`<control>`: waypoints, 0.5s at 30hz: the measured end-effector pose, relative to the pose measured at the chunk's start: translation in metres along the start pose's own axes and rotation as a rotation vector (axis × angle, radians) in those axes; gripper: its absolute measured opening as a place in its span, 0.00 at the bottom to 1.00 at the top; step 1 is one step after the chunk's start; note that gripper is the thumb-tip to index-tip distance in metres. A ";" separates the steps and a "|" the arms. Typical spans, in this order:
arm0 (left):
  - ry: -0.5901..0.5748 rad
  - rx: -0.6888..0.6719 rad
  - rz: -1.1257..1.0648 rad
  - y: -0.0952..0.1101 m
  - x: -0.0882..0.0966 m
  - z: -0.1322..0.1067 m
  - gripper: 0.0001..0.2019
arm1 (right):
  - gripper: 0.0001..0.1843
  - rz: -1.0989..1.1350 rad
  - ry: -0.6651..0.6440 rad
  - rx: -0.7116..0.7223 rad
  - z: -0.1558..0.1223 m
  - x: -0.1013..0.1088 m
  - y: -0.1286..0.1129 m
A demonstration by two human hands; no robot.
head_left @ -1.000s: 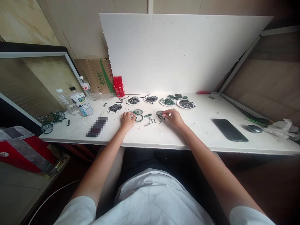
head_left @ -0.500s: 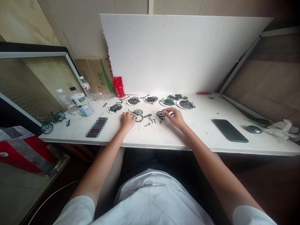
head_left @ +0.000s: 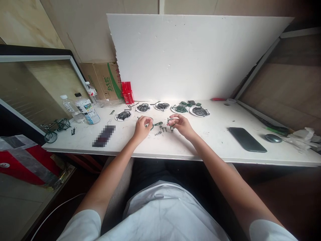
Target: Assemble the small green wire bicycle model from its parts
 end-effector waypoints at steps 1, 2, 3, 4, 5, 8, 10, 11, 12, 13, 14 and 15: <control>-0.036 -0.005 -0.098 0.006 -0.004 -0.003 0.08 | 0.32 0.022 -0.020 -0.022 -0.002 -0.003 -0.002; -0.069 0.008 -0.199 0.011 -0.009 -0.005 0.11 | 0.31 0.045 -0.039 -0.039 -0.003 -0.005 -0.004; -0.113 0.043 -0.296 0.016 -0.013 -0.008 0.14 | 0.31 0.068 -0.063 -0.054 -0.005 -0.008 -0.006; -0.154 0.094 -0.390 0.021 -0.017 -0.011 0.16 | 0.32 0.094 -0.089 -0.065 -0.006 -0.010 -0.008; -0.189 0.139 -0.472 0.025 -0.019 -0.014 0.18 | 0.32 0.120 -0.118 -0.074 -0.007 -0.012 -0.009; -0.313 0.269 -0.644 0.036 -0.024 -0.021 0.20 | 0.30 0.198 -0.210 -0.095 -0.011 -0.017 -0.014; -0.368 0.328 -0.716 0.039 -0.026 -0.024 0.20 | 0.28 0.234 -0.272 -0.109 -0.013 -0.018 -0.016; -0.384 0.349 -0.743 0.040 -0.026 -0.025 0.20 | 0.28 0.238 -0.300 -0.116 -0.013 -0.018 -0.017; -0.389 0.365 -0.766 0.039 -0.028 -0.025 0.19 | 0.27 0.230 -0.320 -0.119 -0.012 -0.017 -0.016; -0.385 0.381 -0.785 0.037 -0.029 -0.025 0.19 | 0.27 0.207 -0.331 -0.118 -0.011 -0.016 -0.015; -0.362 0.402 -0.798 0.033 -0.030 -0.025 0.19 | 0.26 0.170 -0.330 -0.112 -0.010 -0.013 -0.013; -0.328 0.425 -0.808 0.030 -0.032 -0.024 0.19 | 0.26 0.116 -0.313 -0.097 -0.007 -0.009 -0.011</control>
Point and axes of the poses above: each hand's wrist, its own z-axis towards the middle knuckle, its own x-axis out of the back of the hand, y = z × x, the point moved 2 cm from there along z, towards the middle knuckle, and after that the axes turned 7 degrees about y, right-handed, at the moved point
